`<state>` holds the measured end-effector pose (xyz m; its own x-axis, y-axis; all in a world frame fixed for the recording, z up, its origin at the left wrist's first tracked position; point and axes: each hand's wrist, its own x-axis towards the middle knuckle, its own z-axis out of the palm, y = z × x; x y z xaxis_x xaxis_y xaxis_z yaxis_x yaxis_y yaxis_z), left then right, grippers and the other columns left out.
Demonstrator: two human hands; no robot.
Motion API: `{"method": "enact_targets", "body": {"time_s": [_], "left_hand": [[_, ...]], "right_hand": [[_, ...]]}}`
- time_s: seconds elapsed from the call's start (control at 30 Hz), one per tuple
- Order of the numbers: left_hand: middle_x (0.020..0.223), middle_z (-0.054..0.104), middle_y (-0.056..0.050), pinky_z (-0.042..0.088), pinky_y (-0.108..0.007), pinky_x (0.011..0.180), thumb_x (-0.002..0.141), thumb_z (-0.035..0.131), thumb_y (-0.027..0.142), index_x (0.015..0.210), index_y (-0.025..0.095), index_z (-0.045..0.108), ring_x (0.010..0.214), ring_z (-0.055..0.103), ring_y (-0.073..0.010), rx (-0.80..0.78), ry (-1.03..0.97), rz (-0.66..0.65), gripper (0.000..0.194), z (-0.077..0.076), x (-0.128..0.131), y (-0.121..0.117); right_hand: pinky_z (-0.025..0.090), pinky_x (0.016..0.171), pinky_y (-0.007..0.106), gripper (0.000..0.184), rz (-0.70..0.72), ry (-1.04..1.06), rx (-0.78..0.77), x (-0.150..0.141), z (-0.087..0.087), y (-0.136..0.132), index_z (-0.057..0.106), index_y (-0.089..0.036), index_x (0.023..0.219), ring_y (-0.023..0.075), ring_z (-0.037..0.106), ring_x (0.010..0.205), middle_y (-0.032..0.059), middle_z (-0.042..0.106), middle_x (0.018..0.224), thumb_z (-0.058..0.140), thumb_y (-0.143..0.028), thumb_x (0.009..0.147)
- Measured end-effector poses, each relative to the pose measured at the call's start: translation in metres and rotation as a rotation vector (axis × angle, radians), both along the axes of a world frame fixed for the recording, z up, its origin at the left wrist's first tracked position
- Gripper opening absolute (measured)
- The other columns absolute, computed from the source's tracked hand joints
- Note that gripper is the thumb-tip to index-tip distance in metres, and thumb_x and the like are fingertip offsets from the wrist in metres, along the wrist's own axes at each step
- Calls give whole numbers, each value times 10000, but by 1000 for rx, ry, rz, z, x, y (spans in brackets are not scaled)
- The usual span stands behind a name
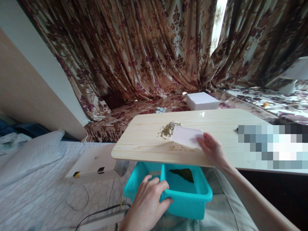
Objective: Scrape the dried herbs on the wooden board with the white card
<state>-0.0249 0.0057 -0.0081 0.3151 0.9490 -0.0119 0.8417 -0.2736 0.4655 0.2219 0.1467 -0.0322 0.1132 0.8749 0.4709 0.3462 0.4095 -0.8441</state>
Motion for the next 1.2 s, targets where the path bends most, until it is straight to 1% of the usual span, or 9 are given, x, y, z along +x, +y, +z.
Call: {"method": "enact_targets", "body": {"time_s": [0.2, 0.43, 0.53, 0.7, 0.8, 0.93, 1.0, 1.13, 1.2], "left_hand": [[837, 580, 43, 285, -351, 977, 770, 696, 234, 822, 249, 574, 926, 542, -184, 0, 3, 1, 133, 0, 0, 0], [843, 579, 40, 273, -357, 993, 773, 688, 238, 829, 254, 584, 925, 542, -183, -8, -4, 12, 119, 1, 0, 0], [834, 581, 34, 289, -363, 981, 782, 667, 241, 823, 252, 589, 920, 542, -189, -15, -6, 10, 89, 2, 1, 1], [843, 583, 29, 279, -373, 997, 796, 643, 245, 836, 252, 592, 917, 542, -191, -10, 1, 3, 66, 1, 1, 1], [859, 587, 29, 270, -373, 1008, 790, 653, 246, 839, 255, 592, 933, 541, -192, -15, 5, 7, 79, 0, 0, 1], [859, 587, 30, 265, -375, 1012, 791, 655, 248, 842, 257, 591, 932, 541, -191, -18, -3, 15, 82, 0, -1, 0], [859, 586, 33, 260, -369, 1014, 786, 663, 247, 841, 257, 590, 933, 540, -187, -19, -5, 17, 92, 1, -1, 0], [844, 584, 33, 268, -362, 1007, 781, 669, 239, 840, 256, 594, 939, 540, -189, -25, -7, 27, 97, 3, -2, 1], [846, 586, 33, 272, -359, 1005, 781, 666, 229, 843, 256, 595, 940, 541, -188, -25, -8, 33, 98, 4, -3, 1]], "right_hand": [[525, 621, 280, 315, 20, -2, 7, -2, 3, -1, 578, -208, 869, 187, 638, 715, 60, 678, 777, 549, -511, 786], [524, 621, 269, 297, 1, -7, -7, 1, 4, -8, 579, -205, 867, 183, 635, 715, 57, 681, 777, 555, -490, 787], [519, 608, 269, 277, 0, -27, -16, 3, 2, -5, 577, -207, 873, 180, 630, 698, 55, 677, 769, 549, -470, 791], [509, 621, 283, 246, -50, -45, -17, 1, 3, 2, 572, -213, 858, 180, 622, 695, 43, 660, 761, 539, -449, 796], [510, 639, 290, 247, 9, -15, -26, -3, 7, 3, 568, -212, 861, 190, 632, 726, 53, 668, 789, 543, -449, 796], [517, 635, 281, 287, 96, 37, -63, -2, 12, -4, 577, -206, 868, 195, 639, 734, 60, 682, 795, 578, -475, 768], [516, 614, 272, 297, 76, 50, -72, 4, 14, -9, 582, -204, 867, 193, 638, 717, 59, 683, 786, 590, -480, 755], [496, 558, 257, 245, -58, 9, -51, 18, 14, -20, 574, -214, 803, 178, 616, 647, 36, 659, 705, 594, -453, 751], [479, 524, 246, 227, -97, -28, -37, 22, 12, -28, 572, -215, 776, 168, 594, 606, 21, 631, 654, 587, -441, 758]]}}
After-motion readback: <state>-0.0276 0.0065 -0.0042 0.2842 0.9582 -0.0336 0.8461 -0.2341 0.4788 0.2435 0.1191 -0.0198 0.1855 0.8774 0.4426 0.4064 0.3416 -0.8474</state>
